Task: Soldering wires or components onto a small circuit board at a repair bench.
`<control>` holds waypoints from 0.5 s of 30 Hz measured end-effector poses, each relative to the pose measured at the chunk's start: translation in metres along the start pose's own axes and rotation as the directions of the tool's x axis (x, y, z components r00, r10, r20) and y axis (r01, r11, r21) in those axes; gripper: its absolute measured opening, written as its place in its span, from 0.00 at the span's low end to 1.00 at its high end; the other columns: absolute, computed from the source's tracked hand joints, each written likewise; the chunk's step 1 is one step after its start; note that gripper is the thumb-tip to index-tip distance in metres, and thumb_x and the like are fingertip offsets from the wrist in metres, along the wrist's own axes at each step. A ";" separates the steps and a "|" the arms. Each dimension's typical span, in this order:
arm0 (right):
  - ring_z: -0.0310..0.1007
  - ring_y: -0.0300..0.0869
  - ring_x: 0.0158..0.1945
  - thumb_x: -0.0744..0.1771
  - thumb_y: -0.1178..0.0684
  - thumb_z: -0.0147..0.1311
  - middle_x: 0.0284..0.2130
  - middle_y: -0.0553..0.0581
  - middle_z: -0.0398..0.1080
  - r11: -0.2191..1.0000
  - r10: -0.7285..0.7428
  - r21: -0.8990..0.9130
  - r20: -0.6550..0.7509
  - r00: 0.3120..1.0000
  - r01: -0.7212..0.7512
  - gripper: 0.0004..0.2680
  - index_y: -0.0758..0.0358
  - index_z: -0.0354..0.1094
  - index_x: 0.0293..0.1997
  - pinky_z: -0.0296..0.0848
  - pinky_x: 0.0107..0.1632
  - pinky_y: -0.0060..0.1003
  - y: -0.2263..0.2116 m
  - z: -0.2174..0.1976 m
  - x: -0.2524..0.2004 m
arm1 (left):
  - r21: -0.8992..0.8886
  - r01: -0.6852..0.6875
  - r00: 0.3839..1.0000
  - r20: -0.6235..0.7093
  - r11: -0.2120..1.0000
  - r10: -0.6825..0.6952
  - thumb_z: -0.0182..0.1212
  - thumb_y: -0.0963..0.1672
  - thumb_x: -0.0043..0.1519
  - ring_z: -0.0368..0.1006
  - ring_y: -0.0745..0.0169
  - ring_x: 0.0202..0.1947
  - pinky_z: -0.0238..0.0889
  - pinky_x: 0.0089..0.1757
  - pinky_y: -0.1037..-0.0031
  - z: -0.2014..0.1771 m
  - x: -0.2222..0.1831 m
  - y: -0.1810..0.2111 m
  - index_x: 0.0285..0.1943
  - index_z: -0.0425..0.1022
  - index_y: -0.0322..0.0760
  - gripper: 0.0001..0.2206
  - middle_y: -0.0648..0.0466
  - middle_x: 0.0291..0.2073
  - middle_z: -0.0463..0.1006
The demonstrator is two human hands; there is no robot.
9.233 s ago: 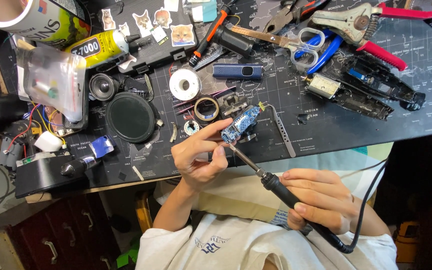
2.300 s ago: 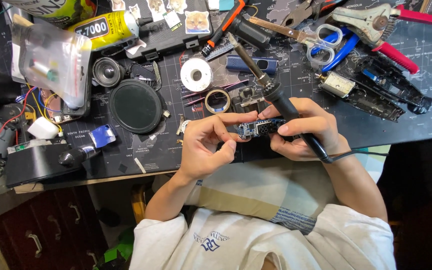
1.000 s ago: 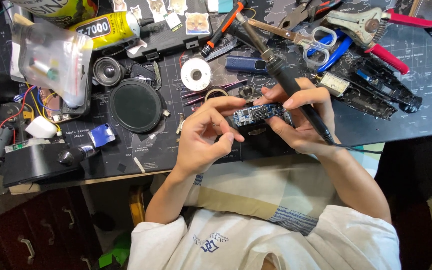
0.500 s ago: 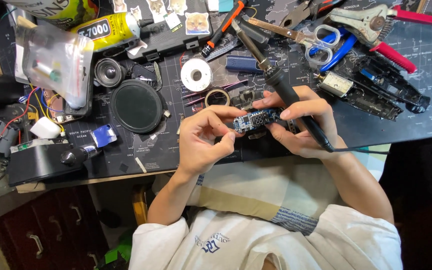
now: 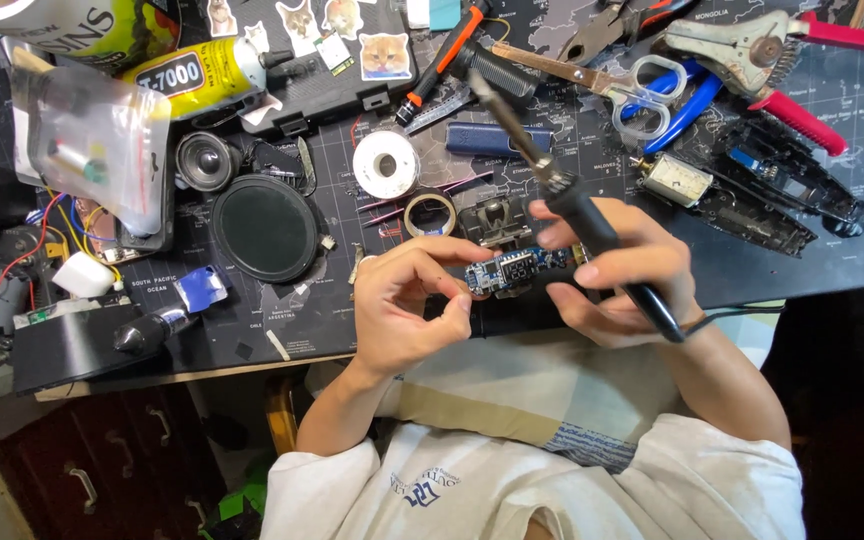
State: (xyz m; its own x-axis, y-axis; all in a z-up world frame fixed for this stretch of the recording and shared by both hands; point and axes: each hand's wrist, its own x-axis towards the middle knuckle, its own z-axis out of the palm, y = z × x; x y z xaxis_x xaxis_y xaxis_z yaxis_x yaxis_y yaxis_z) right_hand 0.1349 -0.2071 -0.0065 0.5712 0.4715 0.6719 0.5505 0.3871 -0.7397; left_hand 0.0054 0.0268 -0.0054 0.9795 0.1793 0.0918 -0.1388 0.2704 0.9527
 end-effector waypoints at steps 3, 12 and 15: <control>0.79 0.74 0.58 0.59 0.71 0.69 0.49 0.73 0.77 0.998 -0.041 -0.041 0.193 0.980 0.050 0.20 0.55 0.76 0.51 0.73 0.65 0.78 -0.006 -0.016 -0.007 | -0.010 0.019 1.000 0.015 1.000 -0.019 0.73 0.34 0.57 0.86 0.37 0.52 0.87 0.41 0.62 0.000 0.001 0.002 0.32 0.82 0.23 0.04 0.30 0.50 0.86; 0.86 0.58 0.52 0.65 0.63 0.73 0.37 0.55 0.83 0.835 -0.290 -0.479 0.036 0.956 0.271 0.14 0.40 0.77 0.41 0.72 0.69 0.65 -0.019 0.054 0.006 | 0.000 -0.054 0.997 0.049 0.999 0.054 0.74 0.36 0.60 0.86 0.42 0.54 0.85 0.44 0.67 0.002 0.009 0.013 0.34 0.82 0.27 0.05 0.30 0.54 0.85; 0.86 0.57 0.52 0.66 0.60 0.72 0.36 0.57 0.84 0.808 -0.335 -0.487 0.087 0.938 0.333 0.11 0.42 0.76 0.42 0.72 0.69 0.66 -0.013 0.056 0.007 | 0.007 -0.074 0.996 0.046 0.997 0.074 0.75 0.37 0.60 0.86 0.44 0.54 0.85 0.45 0.65 0.000 0.007 0.010 0.35 0.82 0.27 0.05 0.30 0.56 0.84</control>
State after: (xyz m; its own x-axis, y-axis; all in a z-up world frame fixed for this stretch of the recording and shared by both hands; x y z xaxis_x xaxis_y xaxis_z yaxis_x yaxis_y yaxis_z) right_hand 0.0976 -0.1648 0.0053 0.2987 0.3820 0.8745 0.9312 0.0841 -0.3548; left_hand 0.0112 0.0306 0.0050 0.9723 0.1551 0.1750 -0.2100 0.2497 0.9453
